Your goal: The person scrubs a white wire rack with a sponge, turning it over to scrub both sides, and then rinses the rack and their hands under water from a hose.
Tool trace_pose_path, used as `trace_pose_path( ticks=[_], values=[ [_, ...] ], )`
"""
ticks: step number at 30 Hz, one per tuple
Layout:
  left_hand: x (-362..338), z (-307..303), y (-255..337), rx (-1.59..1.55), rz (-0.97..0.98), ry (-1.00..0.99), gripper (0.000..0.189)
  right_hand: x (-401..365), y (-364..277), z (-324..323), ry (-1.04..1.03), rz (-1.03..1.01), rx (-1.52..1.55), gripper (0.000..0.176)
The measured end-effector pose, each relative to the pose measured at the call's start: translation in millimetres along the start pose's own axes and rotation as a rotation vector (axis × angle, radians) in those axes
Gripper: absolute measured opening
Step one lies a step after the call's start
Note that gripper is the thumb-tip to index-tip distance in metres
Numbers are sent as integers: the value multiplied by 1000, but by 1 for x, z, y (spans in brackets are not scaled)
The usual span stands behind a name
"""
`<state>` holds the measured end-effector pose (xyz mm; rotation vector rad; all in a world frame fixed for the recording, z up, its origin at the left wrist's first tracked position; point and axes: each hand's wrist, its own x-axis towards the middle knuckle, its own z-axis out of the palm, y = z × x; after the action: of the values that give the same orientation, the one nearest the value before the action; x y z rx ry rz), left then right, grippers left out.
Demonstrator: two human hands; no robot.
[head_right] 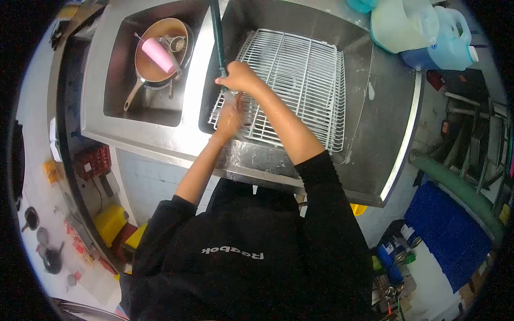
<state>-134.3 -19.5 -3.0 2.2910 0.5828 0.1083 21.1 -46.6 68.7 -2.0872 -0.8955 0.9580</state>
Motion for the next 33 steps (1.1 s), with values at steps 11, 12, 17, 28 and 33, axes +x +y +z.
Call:
trace_pose_path(
  ticks=[11,12,17,28,33],
  values=[
    [6,-30,2,-348,-345,-39,39,-6,47,-21,28,-68,-35,34],
    [9,-32,0,-343,-366,-31,39,-5,44,-15,53,-65,-50,35],
    [16,-40,-17,-368,-303,-38,35,-6,25,2,57,16,-66,47],
    [52,-45,18,-1291,-343,59,59,-45,14,-9,-38,181,419,18],
    [102,-42,26,-1183,-235,-221,41,-73,55,19,-32,211,1096,29]
  ],
)
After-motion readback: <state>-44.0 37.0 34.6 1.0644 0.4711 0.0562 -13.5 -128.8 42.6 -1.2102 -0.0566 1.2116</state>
